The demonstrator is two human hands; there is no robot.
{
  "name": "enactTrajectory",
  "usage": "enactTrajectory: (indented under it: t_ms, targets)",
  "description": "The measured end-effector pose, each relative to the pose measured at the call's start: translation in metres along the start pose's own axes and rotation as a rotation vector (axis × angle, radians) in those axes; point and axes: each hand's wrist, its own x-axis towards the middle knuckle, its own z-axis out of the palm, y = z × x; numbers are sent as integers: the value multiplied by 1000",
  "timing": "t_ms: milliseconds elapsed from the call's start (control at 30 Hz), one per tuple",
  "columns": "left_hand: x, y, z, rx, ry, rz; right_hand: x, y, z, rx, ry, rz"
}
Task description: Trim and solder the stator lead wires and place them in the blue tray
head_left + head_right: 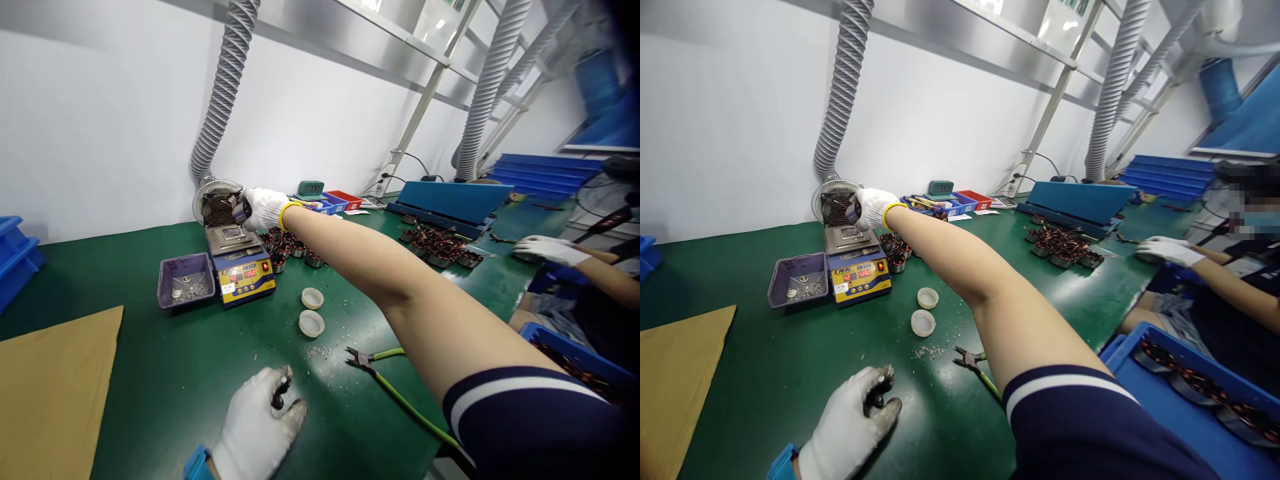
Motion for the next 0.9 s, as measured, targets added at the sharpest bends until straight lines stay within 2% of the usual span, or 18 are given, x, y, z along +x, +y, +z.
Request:
enactTrajectory:
  t_ms: [100,267,467,633,733,900]
  targets:
    - [0,0,0,-1,-1,-2,-6,-2,-1,-29,13,-6]
    - [0,-1,0,1,-5,-10,-24,-12,-3,-174,123,-92]
    - [0,2,-2,-4,-13,-25,-52,-18,2,-396,315,-302]
    - [0,1,-1,-11,-9,-19,-70,-18,-2,-387,320,-439]
    - [0,0,-1,-4,-13,-18,-69,-18,-3,-303,288,-314]
    - [0,1,-2,-1,-6,-6,-42,-8,1,98,159,125]
